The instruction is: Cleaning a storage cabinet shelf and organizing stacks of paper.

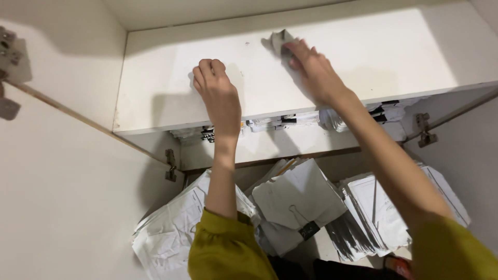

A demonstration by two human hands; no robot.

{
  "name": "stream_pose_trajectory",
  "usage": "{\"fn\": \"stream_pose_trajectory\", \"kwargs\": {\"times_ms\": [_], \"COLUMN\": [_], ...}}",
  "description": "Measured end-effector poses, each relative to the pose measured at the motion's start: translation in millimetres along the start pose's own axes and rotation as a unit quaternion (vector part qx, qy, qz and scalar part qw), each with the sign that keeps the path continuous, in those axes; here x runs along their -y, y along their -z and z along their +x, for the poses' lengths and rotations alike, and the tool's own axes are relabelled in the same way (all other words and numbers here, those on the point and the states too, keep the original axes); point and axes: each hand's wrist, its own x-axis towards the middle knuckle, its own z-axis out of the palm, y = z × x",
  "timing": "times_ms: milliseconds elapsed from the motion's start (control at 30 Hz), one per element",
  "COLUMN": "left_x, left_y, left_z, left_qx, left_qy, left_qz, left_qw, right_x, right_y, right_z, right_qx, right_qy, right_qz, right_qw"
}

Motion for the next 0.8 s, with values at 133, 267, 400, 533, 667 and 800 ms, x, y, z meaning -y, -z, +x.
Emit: {"fn": "stream_pose_trajectory", "kwargs": {"times_ms": [133,267,400,533,667,800], "left_x": [0.1,3.9,8.6,9.7,7.1,6.1], "left_y": [3.9,2.1,-6.5,-10.0,-9.8,-7.4], "left_z": [1.8,1.8,-2.4,-1.0,-2.8,-2.2], "left_qx": [-0.019,0.000,0.006,0.031,0.032,0.034], "left_qy": [0.008,0.043,0.067,0.073,0.086,0.082], "left_qz": [-0.021,-0.041,-0.003,0.006,0.008,0.003], "left_qw": [1.000,0.998,0.998,0.997,0.996,0.996], "right_x": [44.7,-22.4,-64.2,-70.3,-40.1,9.4], "right_y": [36.1,2.0,-58.8,-122.7,-101.1,-56.4], "right_z": [15.1,33.9,79.4,114.0,111.5,97.7], "right_qx": [0.038,0.140,0.026,-0.015,-0.058,0.069], "right_qy": [0.011,-0.221,-0.173,0.012,0.013,0.081], "right_qz": [0.097,0.120,0.168,0.191,0.047,0.242], "right_qw": [0.994,0.958,0.970,0.981,0.997,0.964]}}
